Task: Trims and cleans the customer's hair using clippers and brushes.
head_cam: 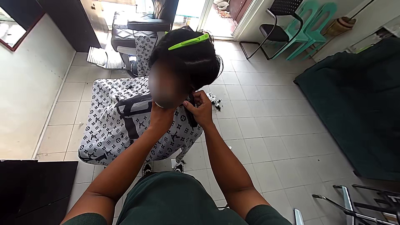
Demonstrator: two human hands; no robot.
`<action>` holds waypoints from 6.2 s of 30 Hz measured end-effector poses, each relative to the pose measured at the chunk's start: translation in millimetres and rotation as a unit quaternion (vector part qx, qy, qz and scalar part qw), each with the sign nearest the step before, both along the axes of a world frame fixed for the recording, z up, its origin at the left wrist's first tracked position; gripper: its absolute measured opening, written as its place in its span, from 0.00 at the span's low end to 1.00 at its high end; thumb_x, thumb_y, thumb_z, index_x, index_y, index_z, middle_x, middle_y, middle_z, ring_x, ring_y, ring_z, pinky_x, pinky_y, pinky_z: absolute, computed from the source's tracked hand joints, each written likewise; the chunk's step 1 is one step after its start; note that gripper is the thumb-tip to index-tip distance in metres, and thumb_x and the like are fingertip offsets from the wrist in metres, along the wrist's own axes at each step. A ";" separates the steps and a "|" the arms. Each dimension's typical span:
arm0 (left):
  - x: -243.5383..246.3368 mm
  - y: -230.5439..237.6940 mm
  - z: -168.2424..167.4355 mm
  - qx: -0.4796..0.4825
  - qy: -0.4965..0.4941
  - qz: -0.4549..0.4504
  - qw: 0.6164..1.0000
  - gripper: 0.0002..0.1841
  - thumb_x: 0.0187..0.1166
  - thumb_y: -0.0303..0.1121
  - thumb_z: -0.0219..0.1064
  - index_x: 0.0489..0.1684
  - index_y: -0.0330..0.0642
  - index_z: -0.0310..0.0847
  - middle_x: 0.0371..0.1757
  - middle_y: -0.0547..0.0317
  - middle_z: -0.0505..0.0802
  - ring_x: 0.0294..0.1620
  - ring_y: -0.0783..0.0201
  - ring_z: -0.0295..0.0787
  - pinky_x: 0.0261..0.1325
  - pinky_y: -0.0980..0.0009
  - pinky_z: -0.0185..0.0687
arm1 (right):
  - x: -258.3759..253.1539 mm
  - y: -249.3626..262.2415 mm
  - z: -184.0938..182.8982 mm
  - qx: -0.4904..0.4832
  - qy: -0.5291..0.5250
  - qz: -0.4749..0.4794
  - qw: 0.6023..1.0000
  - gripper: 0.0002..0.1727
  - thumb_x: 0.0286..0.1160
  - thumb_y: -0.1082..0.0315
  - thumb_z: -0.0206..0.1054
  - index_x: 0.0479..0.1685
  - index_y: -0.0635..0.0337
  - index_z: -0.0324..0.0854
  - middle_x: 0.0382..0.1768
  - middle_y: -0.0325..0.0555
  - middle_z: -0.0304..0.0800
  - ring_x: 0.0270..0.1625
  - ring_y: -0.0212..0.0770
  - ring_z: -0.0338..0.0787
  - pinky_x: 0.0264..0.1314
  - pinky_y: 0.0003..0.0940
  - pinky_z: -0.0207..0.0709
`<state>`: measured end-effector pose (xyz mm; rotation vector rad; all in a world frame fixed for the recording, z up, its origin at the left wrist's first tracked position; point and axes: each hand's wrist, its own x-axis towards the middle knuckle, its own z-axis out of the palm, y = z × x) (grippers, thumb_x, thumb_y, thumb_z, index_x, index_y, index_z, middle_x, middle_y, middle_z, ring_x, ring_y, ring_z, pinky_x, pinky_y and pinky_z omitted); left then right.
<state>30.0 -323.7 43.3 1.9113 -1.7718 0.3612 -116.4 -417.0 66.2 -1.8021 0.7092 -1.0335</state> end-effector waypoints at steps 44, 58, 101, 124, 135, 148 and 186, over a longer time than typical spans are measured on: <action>-21.6 -16.5 82.0 -0.084 0.002 -0.129 0.988 0.12 0.75 0.36 0.73 0.53 0.44 0.93 0.69 0.39 0.87 0.73 0.43 0.81 0.75 0.44 0.73 | -47.7 23.1 -44.3 0.272 -0.267 -0.101 0.919 0.10 0.74 0.68 0.69 0.50 0.58 0.76 0.31 0.37 0.88 0.31 0.30 0.89 0.38 0.31 0.88; 5.5 1.9 46.7 0.057 -0.077 -0.004 0.995 0.31 0.67 0.23 0.70 0.74 0.58 0.85 0.96 0.38 0.51 0.96 0.37 0.40 0.86 0.36 0.53 | 35.0 35.3 -25.9 0.230 -0.317 -0.060 0.918 0.16 0.66 0.70 0.77 0.48 0.60 0.76 0.33 0.40 0.88 0.33 0.27 0.88 0.35 0.24 0.83; 6.5 10.0 37.6 0.106 -0.066 0.012 0.992 0.40 0.59 0.21 0.75 0.80 0.60 0.79 0.98 0.45 0.44 0.97 0.39 0.35 0.83 0.32 0.53 | 36.3 38.6 -20.1 0.234 -0.304 -0.048 0.922 0.14 0.75 0.64 0.73 0.50 0.56 0.74 0.31 0.40 0.87 0.28 0.25 0.85 0.29 0.19 0.79; 8.0 9.9 35.5 0.108 -0.077 0.013 0.991 0.40 0.62 0.24 0.73 0.83 0.62 0.76 0.98 0.47 0.44 0.97 0.40 0.33 0.85 0.32 0.47 | 36.1 35.1 -20.8 0.223 -0.314 -0.029 0.922 0.14 0.74 0.63 0.74 0.48 0.57 0.74 0.29 0.40 0.87 0.25 0.26 0.85 0.27 0.20 0.80; 8.4 10.4 34.6 0.105 -0.080 0.009 0.991 0.41 0.65 0.26 0.72 0.86 0.65 0.72 0.98 0.47 0.43 0.97 0.40 0.32 0.86 0.33 0.46 | 34.7 34.5 -22.7 0.224 -0.328 -0.025 0.917 0.12 0.75 0.65 0.72 0.47 0.56 0.74 0.30 0.39 0.87 0.28 0.25 0.87 0.30 0.19 0.81; 7.2 8.7 35.5 0.093 -0.070 0.003 0.993 0.38 0.62 0.22 0.72 0.80 0.60 0.79 0.98 0.48 0.45 0.98 0.43 0.33 0.88 0.35 0.44 | 36.5 27.1 -19.6 0.225 -0.327 -0.018 0.918 0.12 0.70 0.71 0.74 0.46 0.60 0.75 0.32 0.36 0.90 0.34 0.24 0.90 0.41 0.21 0.85; 1.6 7.6 39.7 0.105 -0.074 0.006 0.992 0.25 0.63 0.22 0.74 0.63 0.50 0.90 0.95 0.39 0.52 0.97 0.38 0.36 0.87 0.33 0.42 | 28.3 16.7 -15.2 0.205 -0.261 0.017 0.943 0.16 0.65 0.69 0.78 0.46 0.61 0.77 0.30 0.36 0.87 0.32 0.23 0.87 0.39 0.20 0.83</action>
